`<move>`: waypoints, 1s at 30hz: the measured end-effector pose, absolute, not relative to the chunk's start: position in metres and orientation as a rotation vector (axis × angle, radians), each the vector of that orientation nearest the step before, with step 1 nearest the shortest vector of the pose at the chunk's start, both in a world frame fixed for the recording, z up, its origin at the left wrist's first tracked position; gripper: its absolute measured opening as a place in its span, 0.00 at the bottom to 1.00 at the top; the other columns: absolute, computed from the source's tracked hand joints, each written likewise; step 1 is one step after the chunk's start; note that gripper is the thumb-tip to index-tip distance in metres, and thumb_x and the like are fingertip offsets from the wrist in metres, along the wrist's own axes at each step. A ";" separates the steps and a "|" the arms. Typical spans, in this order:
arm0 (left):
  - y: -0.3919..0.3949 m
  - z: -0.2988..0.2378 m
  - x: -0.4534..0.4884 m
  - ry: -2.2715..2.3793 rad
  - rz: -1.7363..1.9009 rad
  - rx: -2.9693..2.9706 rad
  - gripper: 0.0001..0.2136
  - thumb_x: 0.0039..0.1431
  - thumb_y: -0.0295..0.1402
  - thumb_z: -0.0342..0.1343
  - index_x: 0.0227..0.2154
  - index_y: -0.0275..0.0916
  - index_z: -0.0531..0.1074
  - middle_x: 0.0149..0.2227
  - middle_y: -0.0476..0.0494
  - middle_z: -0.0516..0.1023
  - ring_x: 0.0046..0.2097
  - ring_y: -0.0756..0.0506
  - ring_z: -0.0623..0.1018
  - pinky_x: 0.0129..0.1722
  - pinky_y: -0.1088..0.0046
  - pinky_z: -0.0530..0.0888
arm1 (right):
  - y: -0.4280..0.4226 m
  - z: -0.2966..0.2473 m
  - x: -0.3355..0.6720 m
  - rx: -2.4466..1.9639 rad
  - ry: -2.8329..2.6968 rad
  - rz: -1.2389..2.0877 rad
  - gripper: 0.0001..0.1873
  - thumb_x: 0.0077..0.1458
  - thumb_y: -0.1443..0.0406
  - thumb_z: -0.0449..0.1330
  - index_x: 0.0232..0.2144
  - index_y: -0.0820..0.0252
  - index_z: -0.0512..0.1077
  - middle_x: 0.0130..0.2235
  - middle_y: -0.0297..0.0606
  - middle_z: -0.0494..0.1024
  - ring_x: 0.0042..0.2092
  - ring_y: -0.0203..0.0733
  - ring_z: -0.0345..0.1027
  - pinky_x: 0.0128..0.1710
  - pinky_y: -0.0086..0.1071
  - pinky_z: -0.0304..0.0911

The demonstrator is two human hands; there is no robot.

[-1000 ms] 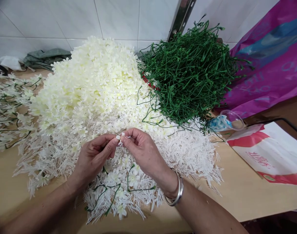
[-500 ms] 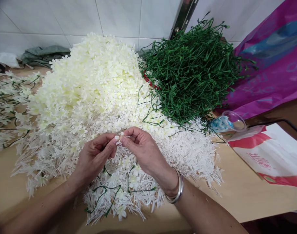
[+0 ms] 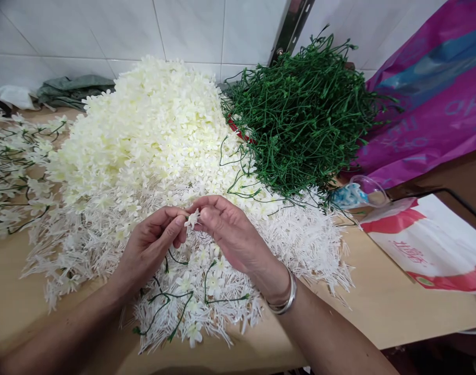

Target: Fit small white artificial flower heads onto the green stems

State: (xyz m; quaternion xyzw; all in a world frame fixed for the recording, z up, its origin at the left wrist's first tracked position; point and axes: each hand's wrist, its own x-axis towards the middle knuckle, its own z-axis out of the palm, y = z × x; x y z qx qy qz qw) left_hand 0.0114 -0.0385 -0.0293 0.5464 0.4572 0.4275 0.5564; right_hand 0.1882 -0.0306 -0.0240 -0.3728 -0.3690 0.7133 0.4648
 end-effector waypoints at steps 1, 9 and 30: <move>-0.038 -0.029 0.011 1.075 1.006 1.288 0.10 0.71 0.39 0.56 0.35 0.39 0.74 0.25 0.53 0.71 0.28 0.52 0.69 0.29 0.77 0.67 | -0.031 -0.025 0.189 -0.921 -0.937 1.742 0.19 0.49 0.51 0.76 0.40 0.50 0.80 0.43 0.35 0.80 0.42 0.40 0.72 0.48 0.37 0.70; -0.039 -0.032 0.010 1.068 1.001 1.290 0.10 0.70 0.38 0.56 0.34 0.39 0.74 0.26 0.52 0.74 0.28 0.52 0.71 0.29 0.77 0.69 | -0.031 -0.034 0.186 -1.049 -0.998 1.598 0.13 0.52 0.54 0.74 0.33 0.52 0.77 0.35 0.33 0.79 0.39 0.39 0.71 0.44 0.37 0.68; -0.032 -0.024 0.011 1.011 1.107 1.207 0.10 0.70 0.41 0.58 0.38 0.39 0.74 0.29 0.49 0.79 0.33 0.48 0.78 0.39 0.71 0.76 | -0.033 -0.031 0.181 -0.948 -0.877 1.573 0.15 0.55 0.52 0.73 0.37 0.53 0.76 0.39 0.34 0.80 0.40 0.37 0.74 0.47 0.35 0.71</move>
